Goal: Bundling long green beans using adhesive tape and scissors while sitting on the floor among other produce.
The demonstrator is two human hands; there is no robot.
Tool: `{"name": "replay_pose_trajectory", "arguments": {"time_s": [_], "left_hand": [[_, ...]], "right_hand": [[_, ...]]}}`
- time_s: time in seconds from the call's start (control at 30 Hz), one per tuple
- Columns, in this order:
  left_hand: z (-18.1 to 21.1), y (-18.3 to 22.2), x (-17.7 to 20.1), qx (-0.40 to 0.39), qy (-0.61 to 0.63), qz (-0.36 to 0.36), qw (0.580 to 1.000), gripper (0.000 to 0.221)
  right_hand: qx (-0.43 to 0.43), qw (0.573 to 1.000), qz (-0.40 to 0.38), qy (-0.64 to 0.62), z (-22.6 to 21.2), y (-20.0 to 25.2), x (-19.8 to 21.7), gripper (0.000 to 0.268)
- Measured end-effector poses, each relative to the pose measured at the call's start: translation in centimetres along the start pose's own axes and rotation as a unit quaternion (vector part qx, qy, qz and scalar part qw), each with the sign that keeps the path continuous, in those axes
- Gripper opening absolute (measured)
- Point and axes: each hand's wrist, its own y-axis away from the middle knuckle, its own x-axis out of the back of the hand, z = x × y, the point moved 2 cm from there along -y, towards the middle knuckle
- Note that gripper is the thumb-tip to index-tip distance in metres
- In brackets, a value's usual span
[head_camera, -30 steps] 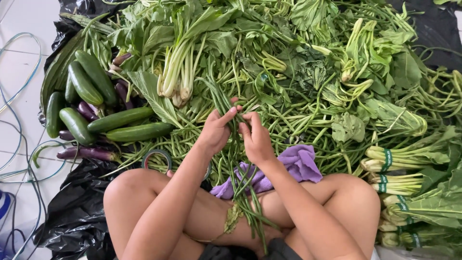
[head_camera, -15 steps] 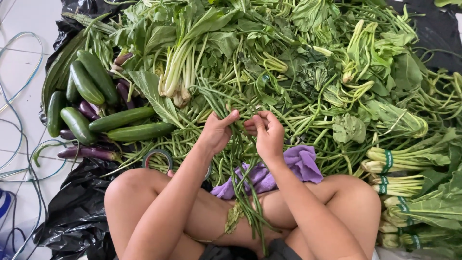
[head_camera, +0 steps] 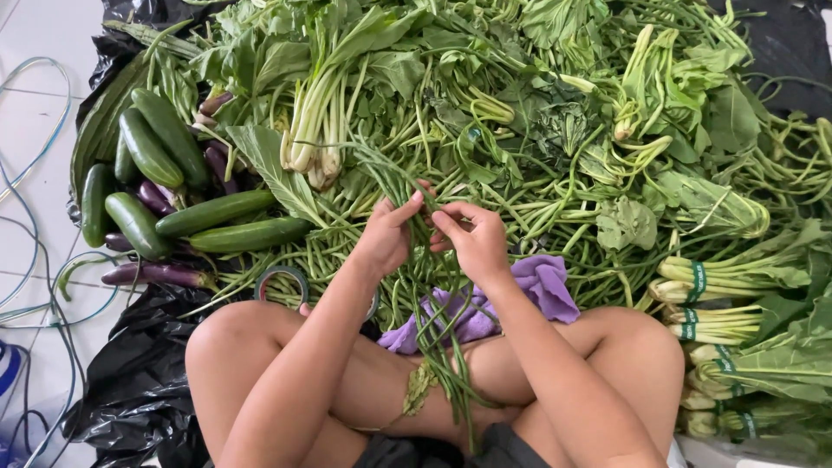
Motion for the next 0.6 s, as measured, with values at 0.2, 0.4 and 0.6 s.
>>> {"name": "replay_pose_trajectory", "arguments": {"time_s": [0.2,0.4,0.6], "left_hand": [[0.3,-0.6,0.6,-0.024,0.001,0.017,1.000,0.022],[0.4,-0.4,-0.6,-0.052,-0.021,-0.009,0.998,0.020],[-1.4,-0.2,-0.9,-0.053,-0.128,-0.082,0.987,0.023]], "right_hand": [[0.079,0.980,0.069,0.171,-1.1,-1.0,1.8,0.015],[0.141,0.981,0.130,0.030,-4.7,-1.9,3.0,0.015],[0.171,0.983,0.048,0.054,-4.1,-2.2,0.9,0.016]]}}
